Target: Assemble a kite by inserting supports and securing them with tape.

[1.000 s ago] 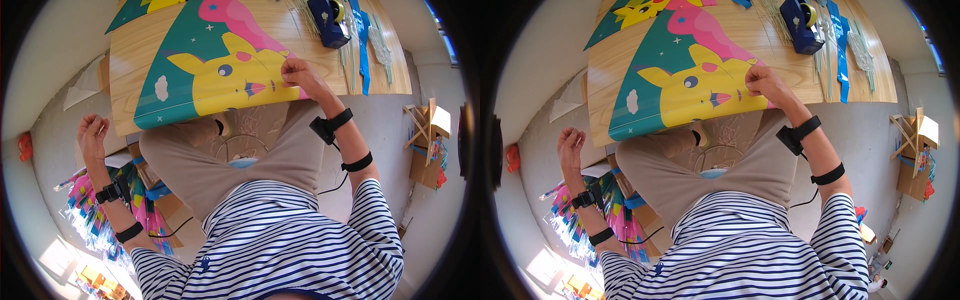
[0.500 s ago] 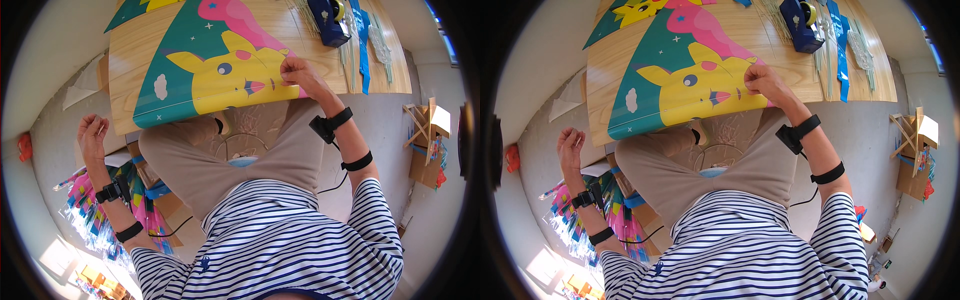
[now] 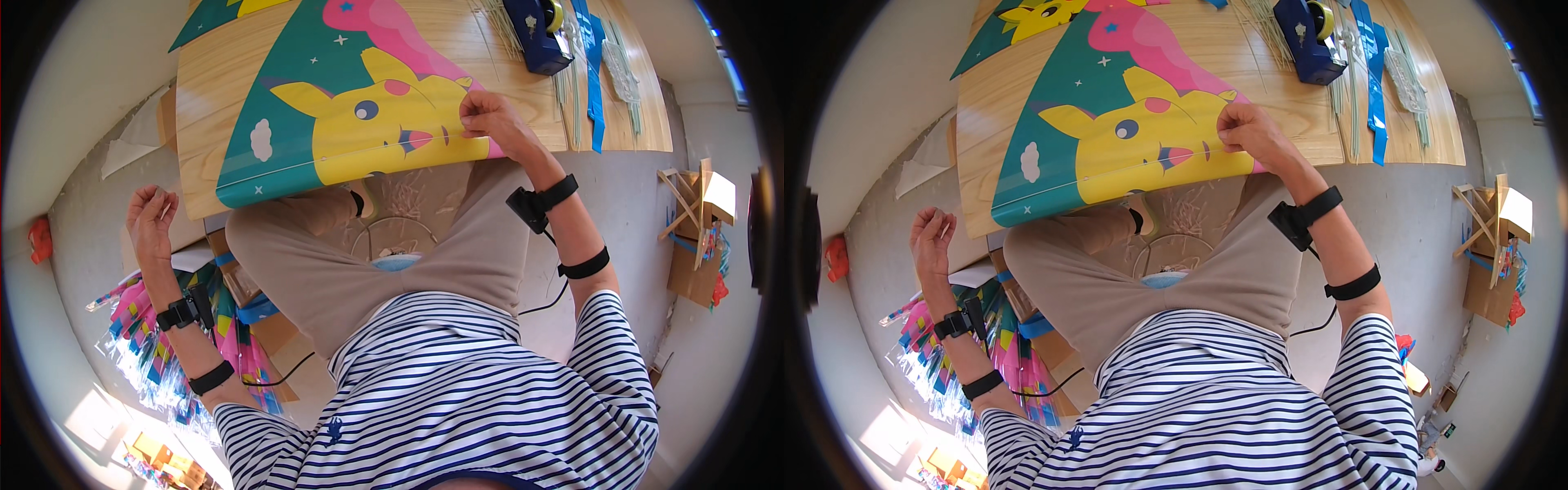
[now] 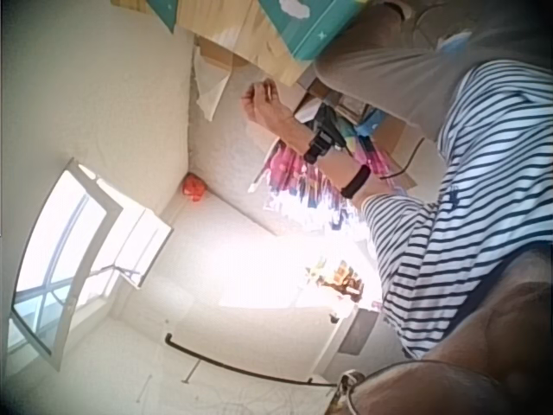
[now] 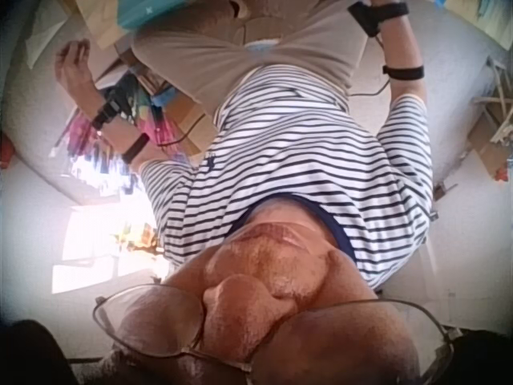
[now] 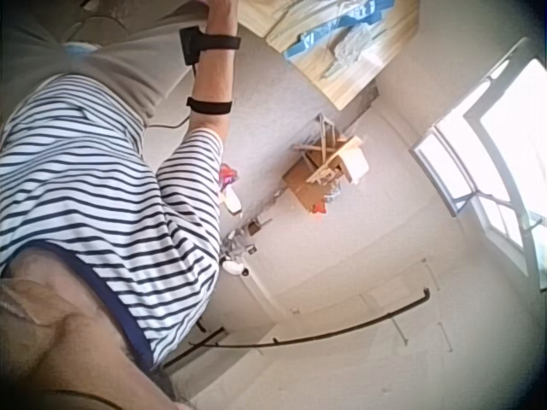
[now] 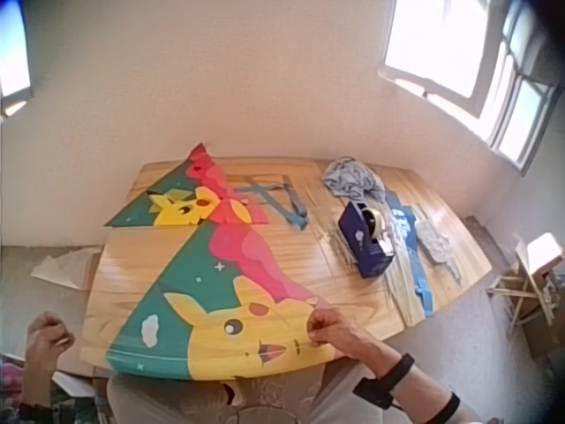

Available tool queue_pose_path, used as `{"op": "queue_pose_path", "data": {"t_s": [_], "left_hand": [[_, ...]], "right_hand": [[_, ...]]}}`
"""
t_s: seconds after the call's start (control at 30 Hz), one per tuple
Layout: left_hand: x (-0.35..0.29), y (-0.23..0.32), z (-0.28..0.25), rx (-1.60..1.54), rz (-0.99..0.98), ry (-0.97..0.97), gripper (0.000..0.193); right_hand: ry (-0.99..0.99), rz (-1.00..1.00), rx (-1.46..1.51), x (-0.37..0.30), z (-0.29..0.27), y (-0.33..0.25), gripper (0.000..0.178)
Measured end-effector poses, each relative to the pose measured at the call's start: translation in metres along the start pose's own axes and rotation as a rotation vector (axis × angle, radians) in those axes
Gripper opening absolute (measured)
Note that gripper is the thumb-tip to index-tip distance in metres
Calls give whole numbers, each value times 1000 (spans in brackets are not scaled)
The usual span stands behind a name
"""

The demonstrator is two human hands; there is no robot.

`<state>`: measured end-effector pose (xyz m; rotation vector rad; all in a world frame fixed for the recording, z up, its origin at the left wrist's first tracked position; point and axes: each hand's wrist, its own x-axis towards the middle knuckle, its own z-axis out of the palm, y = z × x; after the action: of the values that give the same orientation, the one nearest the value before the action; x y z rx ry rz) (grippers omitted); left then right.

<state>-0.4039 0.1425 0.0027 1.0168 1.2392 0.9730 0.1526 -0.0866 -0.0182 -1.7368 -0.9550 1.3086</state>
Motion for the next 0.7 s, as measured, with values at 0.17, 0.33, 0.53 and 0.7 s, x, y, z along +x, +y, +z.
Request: {"op": "queue_pose_path", "data": {"t_s": [0.17, 0.33, 0.53, 0.7], "left_hand": [[-3, -2, -7, 6, -10, 8, 18], [5, -7, 10, 68, -18, 44, 18], [2, -6, 32, 186, -53, 57, 15], [7, -22, 27, 360, -75, 55, 13]], "right_hand": [[21, -23, -21, 0, 11, -13, 4], [82, 9, -4, -10, 2, -10, 6], [64, 42, -54, -12, -2, -14, 4], [57, 72, -90, -10, -1, -10, 5]]}}
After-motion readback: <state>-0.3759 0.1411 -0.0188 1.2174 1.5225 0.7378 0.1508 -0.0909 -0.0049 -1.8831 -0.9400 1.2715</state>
